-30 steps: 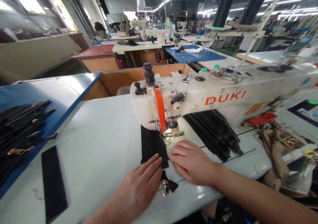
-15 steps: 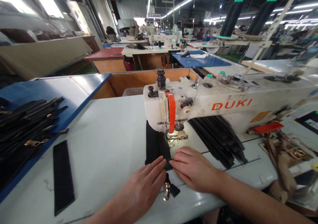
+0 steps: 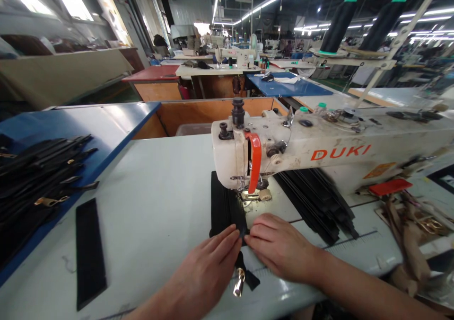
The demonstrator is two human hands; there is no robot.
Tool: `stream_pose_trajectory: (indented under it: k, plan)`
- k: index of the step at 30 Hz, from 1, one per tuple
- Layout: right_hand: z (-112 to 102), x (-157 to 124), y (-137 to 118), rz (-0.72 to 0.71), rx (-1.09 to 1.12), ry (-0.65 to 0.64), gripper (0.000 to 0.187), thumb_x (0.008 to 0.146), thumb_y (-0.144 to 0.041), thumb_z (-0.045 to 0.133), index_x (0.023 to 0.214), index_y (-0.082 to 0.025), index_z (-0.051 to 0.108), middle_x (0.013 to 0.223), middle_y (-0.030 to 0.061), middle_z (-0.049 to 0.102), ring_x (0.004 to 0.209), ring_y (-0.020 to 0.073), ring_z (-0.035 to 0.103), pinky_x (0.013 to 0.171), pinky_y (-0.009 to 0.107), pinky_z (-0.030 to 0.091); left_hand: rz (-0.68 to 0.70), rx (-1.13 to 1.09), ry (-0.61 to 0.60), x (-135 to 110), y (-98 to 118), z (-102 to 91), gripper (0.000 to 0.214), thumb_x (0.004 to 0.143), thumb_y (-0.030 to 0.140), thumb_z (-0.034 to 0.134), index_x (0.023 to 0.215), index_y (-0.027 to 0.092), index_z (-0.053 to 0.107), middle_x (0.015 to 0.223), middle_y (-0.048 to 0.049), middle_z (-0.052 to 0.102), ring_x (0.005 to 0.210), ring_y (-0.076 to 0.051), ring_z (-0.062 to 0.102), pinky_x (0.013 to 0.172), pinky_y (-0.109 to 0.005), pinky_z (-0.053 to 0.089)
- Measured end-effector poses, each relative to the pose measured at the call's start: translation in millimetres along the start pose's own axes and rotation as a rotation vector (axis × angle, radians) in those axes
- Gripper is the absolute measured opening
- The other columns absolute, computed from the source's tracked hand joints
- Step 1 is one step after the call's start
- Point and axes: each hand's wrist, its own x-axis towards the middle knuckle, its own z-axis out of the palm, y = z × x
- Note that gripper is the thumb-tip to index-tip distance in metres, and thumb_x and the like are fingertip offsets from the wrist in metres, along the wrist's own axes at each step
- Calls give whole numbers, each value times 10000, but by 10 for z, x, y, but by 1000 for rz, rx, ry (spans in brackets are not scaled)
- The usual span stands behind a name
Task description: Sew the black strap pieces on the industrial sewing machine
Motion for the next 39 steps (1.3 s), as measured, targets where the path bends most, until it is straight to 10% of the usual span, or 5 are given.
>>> stream_pose_trajectory:
  k: [11, 39]
  plan:
    - [0, -42, 38, 122, 40, 153, 209, 918, -190, 448, 805, -161, 622, 743, 62, 572, 780, 199, 483, 755, 336, 447, -51, 74, 41, 134, 6, 14, 420, 879, 116, 390, 1277, 65, 515, 1260, -155, 590, 1216, -283, 511, 954, -404, 499]
    - [-17, 0, 80, 76, -145, 1, 100, 836, -236, 560, 770, -176, 605, 739, 19, 561, 785, 189, 456, 736, 312, 386, 67, 77, 168, 4, -125, 75, 294, 978, 234, 372, 1078, 94, 610, 1025, -118, 702, 978, -183, 668, 892, -244, 519]
